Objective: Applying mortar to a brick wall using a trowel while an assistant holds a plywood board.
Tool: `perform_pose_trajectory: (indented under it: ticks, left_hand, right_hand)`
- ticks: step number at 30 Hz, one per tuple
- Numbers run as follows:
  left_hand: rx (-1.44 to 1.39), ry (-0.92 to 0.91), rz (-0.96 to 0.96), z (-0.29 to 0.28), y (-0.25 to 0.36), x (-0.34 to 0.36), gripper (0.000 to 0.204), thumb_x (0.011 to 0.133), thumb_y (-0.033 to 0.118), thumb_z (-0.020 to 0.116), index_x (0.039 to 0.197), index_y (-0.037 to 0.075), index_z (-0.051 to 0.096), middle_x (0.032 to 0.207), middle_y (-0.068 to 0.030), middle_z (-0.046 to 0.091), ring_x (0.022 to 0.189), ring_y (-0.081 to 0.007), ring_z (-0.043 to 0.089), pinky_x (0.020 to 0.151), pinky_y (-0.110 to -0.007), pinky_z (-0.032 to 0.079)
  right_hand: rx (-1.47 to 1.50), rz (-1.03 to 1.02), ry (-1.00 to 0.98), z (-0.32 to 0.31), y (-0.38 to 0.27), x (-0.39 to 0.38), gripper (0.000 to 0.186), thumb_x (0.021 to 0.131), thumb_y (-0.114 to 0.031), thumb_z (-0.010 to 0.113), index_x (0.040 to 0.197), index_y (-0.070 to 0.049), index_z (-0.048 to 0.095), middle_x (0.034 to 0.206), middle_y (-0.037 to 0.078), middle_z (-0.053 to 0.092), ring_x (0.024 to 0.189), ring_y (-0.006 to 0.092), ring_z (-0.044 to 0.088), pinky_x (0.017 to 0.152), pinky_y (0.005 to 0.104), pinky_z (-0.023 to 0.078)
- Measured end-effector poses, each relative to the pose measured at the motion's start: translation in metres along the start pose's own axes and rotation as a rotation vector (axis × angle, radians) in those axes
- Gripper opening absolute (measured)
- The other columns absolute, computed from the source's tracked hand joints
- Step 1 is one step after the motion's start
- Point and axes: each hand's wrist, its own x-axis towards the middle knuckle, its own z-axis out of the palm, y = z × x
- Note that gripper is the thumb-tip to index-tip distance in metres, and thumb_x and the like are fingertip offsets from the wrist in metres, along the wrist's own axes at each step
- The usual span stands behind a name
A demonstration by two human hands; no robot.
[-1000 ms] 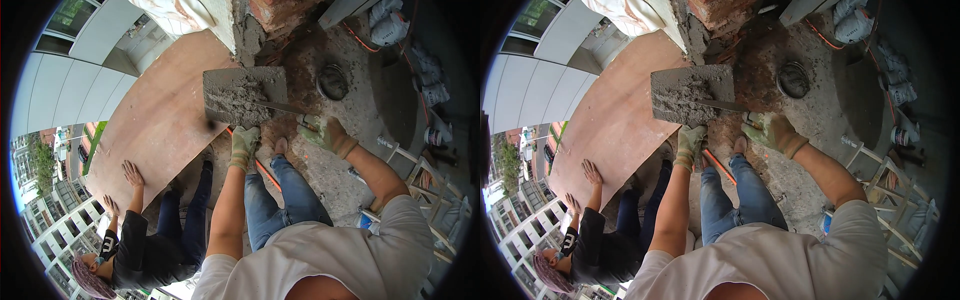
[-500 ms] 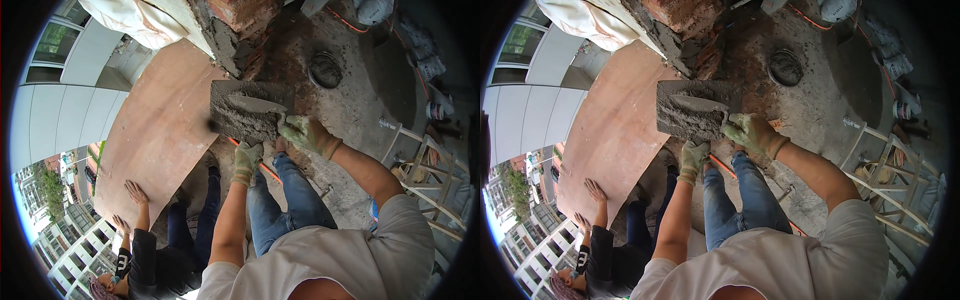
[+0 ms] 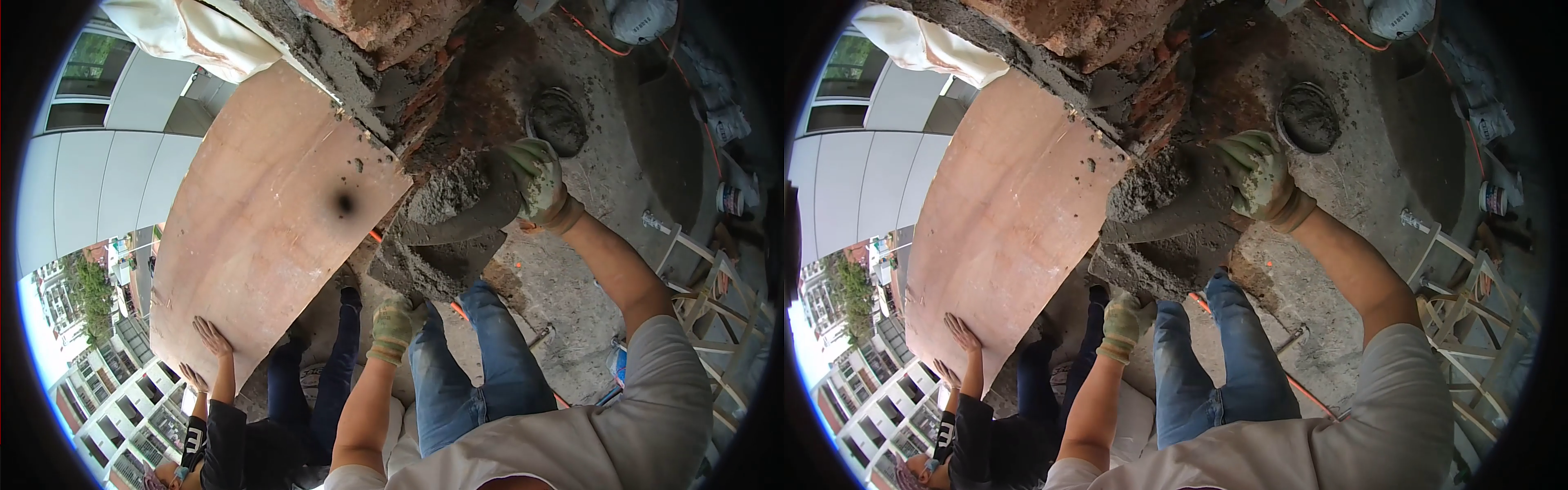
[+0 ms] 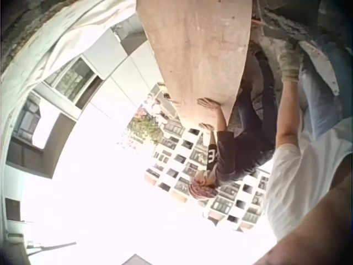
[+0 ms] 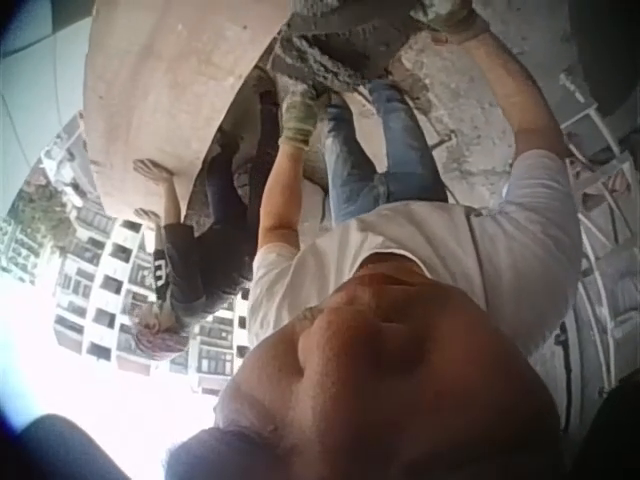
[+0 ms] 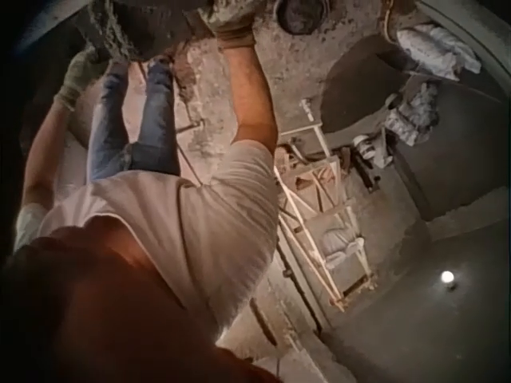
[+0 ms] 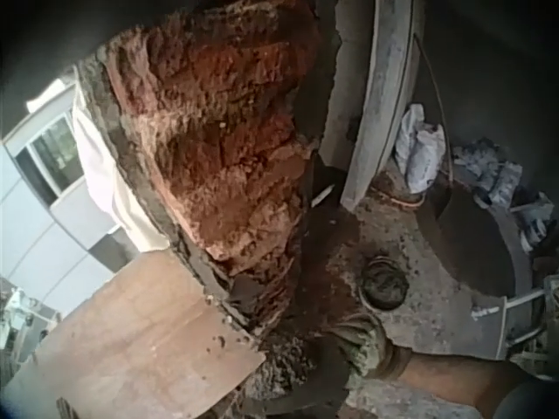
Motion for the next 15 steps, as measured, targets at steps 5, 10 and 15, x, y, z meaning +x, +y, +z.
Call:
perform_pose_trajectory:
  ticks: [5, 10, 15]
  left_hand:
    - [-1.093, -0.095, -0.425, 0.08, 0.001, -0.003, 0.012, 0.083, 0.015, 0.066, 0.077, 0.005, 0.07, 0.061, 0.0014, 0.063, 0.053, -0.0089, 0.055, 0.051, -0.03, 0.043]
    - [-1.166, -0.094, -0.608, 0.115, -0.012, 0.002, 0.005, 0.083, 0.008, 0.066, 0.082, 0.004, 0.069, 0.067, 0.0057, 0.06, 0.056, -0.0048, 0.051, 0.049, -0.026, 0.041]
    - [-1.127, 0.016, -0.533, 0.094, -0.008, -0.001, 0.008, 0.083, 0.01, 0.066, 0.087, 0.004, 0.07, 0.072, 0.0042, 0.063, 0.06, -0.0054, 0.054, 0.051, -0.025, 0.044]
  right_hand:
    - [0.286, 0.02, 0.051, 0.102, 0.029, 0.002, 0.033, 0.089, -0.022, 0.059, 0.117, -0.005, 0.066, 0.116, 0.01, 0.066, 0.108, 0.0259, 0.061, 0.094, 0.0415, 0.047]
    - [1.252, 0.658, -0.155, 0.195, 0.079, 0.007, 0.028, 0.1, -0.022, 0.055, 0.112, 0.001, 0.066, 0.095, 0.008, 0.07, 0.082, 0.0151, 0.064, 0.072, 0.0277, 0.052]
    - [1.12, 0.485, -0.246, 0.186, 0.097, 0.026, 0.024, 0.097, -0.009, 0.057, 0.115, 0.006, 0.064, 0.105, 0.005, 0.069, 0.093, 0.0121, 0.063, 0.082, 0.0262, 0.051]
